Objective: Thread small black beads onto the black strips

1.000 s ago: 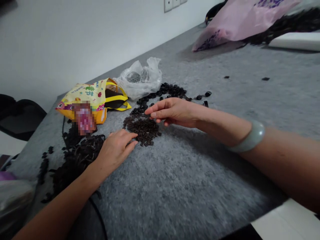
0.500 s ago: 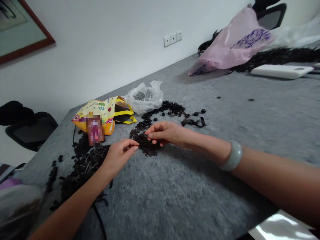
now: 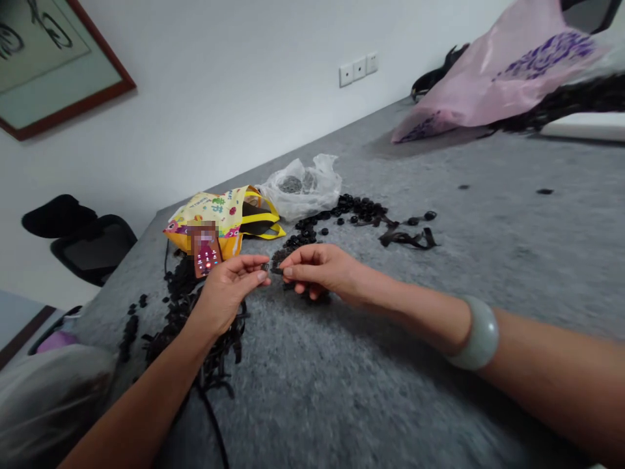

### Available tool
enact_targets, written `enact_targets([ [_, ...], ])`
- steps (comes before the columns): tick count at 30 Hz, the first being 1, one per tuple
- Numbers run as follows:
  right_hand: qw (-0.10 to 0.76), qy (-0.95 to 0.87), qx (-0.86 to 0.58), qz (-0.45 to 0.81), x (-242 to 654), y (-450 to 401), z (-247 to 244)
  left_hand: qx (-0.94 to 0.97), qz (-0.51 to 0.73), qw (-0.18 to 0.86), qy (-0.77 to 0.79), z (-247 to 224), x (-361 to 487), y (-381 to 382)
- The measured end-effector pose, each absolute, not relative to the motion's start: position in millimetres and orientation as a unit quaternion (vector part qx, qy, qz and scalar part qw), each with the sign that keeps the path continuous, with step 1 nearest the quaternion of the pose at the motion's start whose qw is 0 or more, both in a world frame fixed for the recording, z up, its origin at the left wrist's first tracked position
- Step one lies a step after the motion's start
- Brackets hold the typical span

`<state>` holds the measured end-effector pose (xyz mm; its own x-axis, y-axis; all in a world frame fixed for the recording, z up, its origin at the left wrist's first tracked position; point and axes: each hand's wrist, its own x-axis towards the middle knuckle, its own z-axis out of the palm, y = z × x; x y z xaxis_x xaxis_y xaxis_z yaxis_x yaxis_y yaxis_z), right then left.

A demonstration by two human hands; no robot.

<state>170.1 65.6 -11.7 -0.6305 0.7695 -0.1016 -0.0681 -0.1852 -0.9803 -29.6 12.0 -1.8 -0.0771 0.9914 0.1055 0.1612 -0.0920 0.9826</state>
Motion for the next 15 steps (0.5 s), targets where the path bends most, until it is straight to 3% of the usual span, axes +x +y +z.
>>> enact_targets([
  [6,0.277,-0.563,-0.298,0.720,173.0,66.3,-19.5,0.645,0.449,0.281,0.551,-7.2,-25.8,7.6],
  [15,0.271,-0.555,-0.339,0.710,174.8,66.1,-12.7,0.653,0.433,0.278,0.555,-8.4,-22.5,6.7],
])
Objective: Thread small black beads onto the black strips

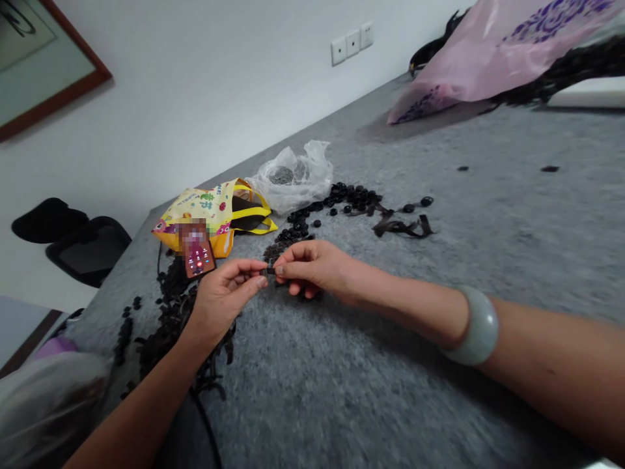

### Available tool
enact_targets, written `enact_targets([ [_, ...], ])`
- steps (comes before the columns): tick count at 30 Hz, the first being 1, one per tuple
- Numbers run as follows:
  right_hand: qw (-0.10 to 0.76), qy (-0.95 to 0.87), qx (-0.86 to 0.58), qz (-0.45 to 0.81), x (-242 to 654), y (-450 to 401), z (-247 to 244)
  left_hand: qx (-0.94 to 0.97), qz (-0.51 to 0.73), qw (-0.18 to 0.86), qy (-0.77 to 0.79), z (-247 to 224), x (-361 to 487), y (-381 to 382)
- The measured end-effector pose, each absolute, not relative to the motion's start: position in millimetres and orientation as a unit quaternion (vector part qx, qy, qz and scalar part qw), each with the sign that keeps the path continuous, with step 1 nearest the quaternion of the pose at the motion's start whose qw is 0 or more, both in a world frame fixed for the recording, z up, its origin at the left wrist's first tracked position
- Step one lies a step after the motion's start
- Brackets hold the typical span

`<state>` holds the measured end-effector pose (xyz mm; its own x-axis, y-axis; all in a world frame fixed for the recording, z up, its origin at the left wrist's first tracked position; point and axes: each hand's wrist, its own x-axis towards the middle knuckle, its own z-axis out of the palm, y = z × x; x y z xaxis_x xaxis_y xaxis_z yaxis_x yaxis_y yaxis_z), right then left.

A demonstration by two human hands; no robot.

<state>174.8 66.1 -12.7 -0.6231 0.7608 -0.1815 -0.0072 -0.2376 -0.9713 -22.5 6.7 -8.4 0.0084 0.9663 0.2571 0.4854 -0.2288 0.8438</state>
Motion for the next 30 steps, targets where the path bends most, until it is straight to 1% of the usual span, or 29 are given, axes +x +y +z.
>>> enact_targets([
  [4,0.272,-0.556,-0.328,0.714,176,65,-12,0.663,0.432,0.260,0.553,-9,-21,6],
  [11,0.258,-0.569,-0.380,0.682,173,63,-10,0.693,0.422,0.215,0.544,-10,-21,6],
  [19,0.248,-0.584,-0.394,0.665,170,62,-8,0.715,0.410,0.174,0.540,-9,-20,6],
  [25,0.280,-0.632,-0.382,0.613,170,63,-16,0.769,0.385,0.110,0.498,-8,-19,4],
  [30,0.247,-0.609,-0.370,0.656,171,63,-18,0.763,0.382,0.125,0.506,-10,-15,1],
])
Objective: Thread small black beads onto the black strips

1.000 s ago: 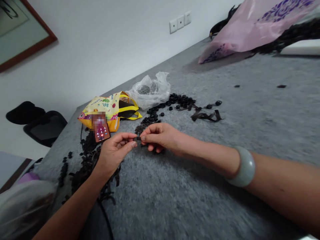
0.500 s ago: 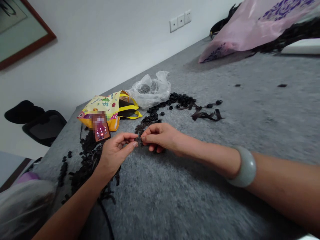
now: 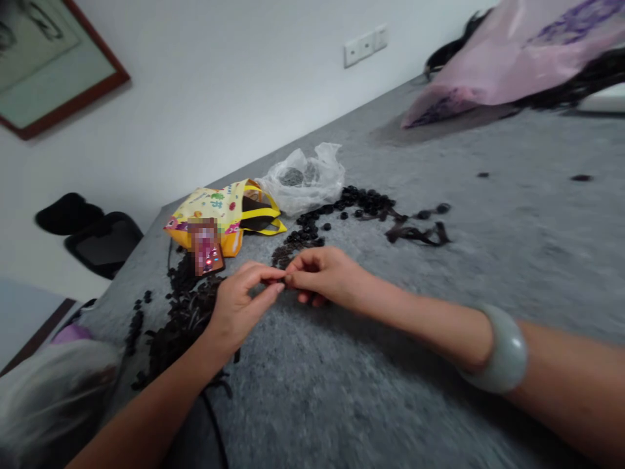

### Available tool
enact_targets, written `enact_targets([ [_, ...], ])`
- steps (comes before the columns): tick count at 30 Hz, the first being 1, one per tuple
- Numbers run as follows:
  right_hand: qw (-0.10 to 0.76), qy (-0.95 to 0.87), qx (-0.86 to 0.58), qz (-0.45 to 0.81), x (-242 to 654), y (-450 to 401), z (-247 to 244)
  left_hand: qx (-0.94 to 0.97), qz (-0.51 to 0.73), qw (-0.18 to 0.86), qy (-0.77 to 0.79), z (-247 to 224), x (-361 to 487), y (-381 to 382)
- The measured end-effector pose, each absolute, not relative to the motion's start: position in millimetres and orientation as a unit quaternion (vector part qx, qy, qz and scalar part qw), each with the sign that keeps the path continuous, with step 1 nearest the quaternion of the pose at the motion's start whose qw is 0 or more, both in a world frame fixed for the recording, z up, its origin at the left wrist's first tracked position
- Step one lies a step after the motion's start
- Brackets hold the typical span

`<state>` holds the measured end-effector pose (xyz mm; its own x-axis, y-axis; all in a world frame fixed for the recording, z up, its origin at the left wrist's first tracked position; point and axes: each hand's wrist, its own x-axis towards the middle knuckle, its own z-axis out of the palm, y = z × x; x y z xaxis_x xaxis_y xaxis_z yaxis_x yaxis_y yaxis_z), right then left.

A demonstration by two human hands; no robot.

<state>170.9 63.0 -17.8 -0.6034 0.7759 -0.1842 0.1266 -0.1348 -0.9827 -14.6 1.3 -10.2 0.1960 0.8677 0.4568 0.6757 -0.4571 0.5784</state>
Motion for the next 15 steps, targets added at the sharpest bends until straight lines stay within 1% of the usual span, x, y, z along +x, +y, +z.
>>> enact_targets([
  [4,0.236,-0.580,-0.370,0.686,173.9,64.4,-19.4,0.744,0.400,0.167,0.508,-9.0,-11.6,-0.6],
  [7,0.211,-0.579,-0.361,0.700,176.9,67.8,-22.7,0.736,0.407,0.194,0.506,-5.7,-10.6,-1.3],
  [15,0.187,-0.598,-0.366,0.688,176.6,64.0,-17.2,0.688,0.422,0.299,0.509,-8.6,-5.7,-4.4],
])
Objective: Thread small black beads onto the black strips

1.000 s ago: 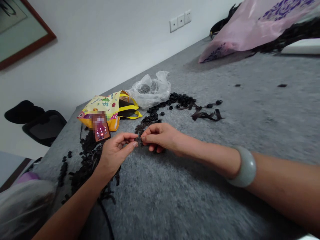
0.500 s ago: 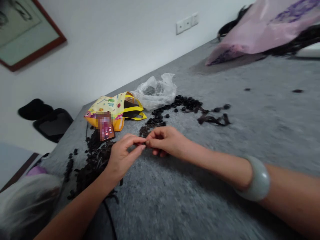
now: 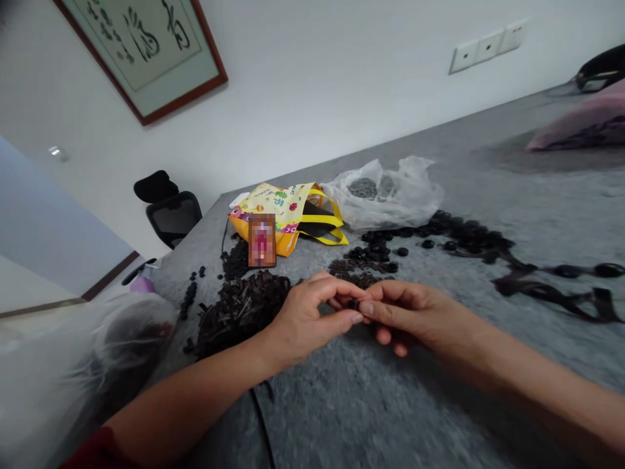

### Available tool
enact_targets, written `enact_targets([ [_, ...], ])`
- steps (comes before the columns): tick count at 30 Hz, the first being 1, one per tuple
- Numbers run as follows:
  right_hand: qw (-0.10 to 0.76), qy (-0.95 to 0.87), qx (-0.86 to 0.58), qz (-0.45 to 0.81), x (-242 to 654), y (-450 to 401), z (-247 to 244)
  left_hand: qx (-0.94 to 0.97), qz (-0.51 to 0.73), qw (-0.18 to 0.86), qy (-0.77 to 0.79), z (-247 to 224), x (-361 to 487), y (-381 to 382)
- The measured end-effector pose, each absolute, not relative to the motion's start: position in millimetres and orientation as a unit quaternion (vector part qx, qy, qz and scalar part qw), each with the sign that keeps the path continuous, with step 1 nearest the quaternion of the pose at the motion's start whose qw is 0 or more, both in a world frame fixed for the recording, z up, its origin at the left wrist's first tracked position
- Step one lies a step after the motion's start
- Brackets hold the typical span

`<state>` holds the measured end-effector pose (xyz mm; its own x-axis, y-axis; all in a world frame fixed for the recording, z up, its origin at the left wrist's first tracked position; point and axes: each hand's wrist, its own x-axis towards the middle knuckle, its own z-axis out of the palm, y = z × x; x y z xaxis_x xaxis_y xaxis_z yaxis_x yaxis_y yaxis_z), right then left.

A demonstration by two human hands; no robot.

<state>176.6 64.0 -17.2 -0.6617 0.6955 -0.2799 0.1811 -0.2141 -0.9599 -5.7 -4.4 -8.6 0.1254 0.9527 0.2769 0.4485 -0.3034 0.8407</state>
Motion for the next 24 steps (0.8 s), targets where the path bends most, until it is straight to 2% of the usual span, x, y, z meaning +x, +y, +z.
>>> enact_targets([
  [5,0.197,-0.648,-0.364,0.639,179,61,-9,0.676,0.404,0.365,0.497,1,-10,-4],
  [10,0.213,-0.694,-0.358,0.587,185,62,-10,0.667,0.405,0.350,0.517,8,-11,-4],
  [19,0.204,-0.724,-0.348,0.559,183,62,-14,0.518,0.444,0.535,0.498,-3,-7,1],
  [24,0.244,-0.715,-0.330,0.566,183,61,-15,0.492,0.454,0.563,0.484,0,-8,1],
])
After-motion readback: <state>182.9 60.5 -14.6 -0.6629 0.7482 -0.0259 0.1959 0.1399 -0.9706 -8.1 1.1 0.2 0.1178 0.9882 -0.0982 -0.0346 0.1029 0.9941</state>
